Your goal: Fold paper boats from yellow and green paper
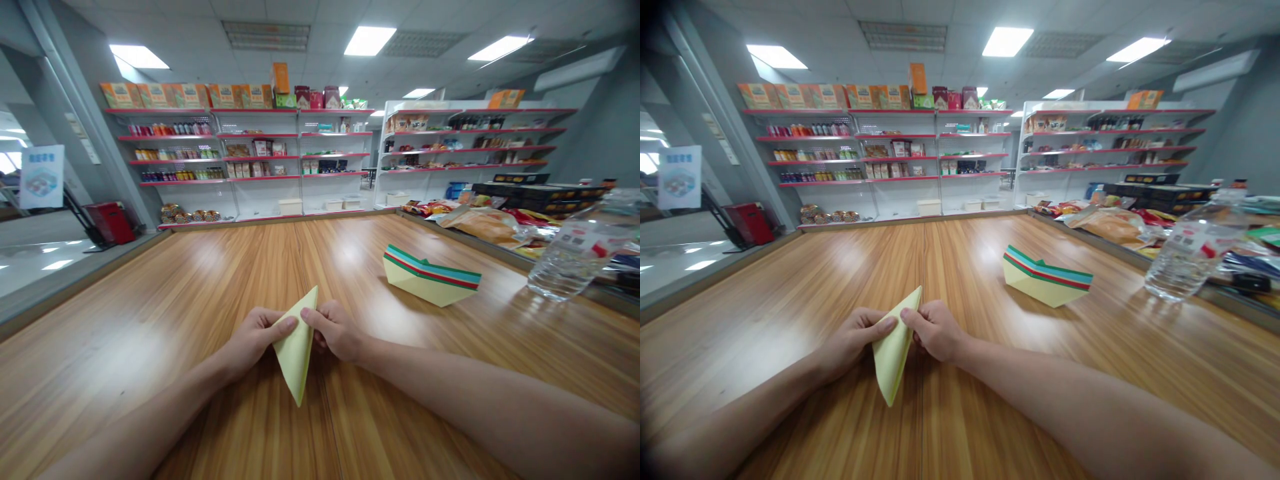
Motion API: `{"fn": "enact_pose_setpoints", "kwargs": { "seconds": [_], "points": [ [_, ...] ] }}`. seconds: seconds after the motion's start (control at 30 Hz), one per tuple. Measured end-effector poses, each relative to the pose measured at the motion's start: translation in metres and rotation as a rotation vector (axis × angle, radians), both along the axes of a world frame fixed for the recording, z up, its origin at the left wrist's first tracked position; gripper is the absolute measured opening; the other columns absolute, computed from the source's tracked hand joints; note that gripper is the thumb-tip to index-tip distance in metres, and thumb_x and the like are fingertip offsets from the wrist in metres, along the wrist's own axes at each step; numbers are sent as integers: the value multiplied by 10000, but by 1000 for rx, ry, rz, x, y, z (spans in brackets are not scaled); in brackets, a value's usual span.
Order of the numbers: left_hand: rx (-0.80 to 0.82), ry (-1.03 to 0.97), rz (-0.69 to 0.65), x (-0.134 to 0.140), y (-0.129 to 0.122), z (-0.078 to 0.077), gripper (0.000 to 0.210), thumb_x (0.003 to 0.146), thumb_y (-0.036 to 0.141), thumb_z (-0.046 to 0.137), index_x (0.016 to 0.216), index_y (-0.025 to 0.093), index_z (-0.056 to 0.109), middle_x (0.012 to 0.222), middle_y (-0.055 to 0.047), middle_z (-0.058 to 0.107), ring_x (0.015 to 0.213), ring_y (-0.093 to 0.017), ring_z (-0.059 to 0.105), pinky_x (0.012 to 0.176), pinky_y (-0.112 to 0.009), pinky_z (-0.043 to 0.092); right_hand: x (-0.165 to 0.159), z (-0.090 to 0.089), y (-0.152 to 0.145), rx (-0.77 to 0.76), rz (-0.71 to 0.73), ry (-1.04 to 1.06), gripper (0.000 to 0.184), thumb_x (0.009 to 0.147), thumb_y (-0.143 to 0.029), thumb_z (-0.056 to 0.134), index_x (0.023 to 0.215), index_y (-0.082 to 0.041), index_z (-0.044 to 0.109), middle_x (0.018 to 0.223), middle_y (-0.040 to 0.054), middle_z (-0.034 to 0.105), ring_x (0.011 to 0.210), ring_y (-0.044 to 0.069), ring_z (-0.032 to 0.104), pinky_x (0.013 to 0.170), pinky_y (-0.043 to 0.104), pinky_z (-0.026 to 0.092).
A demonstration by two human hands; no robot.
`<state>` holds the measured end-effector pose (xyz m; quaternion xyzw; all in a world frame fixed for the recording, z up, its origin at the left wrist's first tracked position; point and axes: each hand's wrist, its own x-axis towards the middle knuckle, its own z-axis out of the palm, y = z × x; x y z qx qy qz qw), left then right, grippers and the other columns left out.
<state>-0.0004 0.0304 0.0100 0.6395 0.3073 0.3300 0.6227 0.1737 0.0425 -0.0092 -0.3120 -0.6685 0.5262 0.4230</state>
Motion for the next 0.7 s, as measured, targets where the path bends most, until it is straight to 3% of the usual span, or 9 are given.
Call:
{"fn": "enact_pose_setpoints", "kwargs": {
  "seconds": [0.27, 0.4, 0.7],
  "points": [
    [108, 109, 54, 0, 0, 1, 380, 817, 437, 553, 803, 94, 715, 619, -38, 614, 538, -112, 475, 519, -215, 312, 0, -4, 7, -2, -55, 5, 504, 859, -537, 420, 517, -167, 409, 448, -38, 373, 389, 65, 345, 367, 209, 246],
    [110, 101, 52, 0, -2, 2, 380, 828, 431, 537, 813, 88, 699, 645, -49, 619, 553, -123, 490, 522, -224, 313, 0, 0, 6, -7, -25, 22, 502, 853, -524, 431, 512, -157, 449, 444, -20, 432, 391, 78, 401, 373, 207, 284],
    [94, 57, 47, 1, -1, 2, 367, 830, 423, 539, 828, 100, 714, 649, -56, 643, 578, -141, 550, 538, -222, 365, 0, 1, 6, -27, 15, 38, 519, 847, -549, 434, 512, -154, 464, 410, -30, 418, 358, 75, 391, 355, 204, 287]
  ]
}}
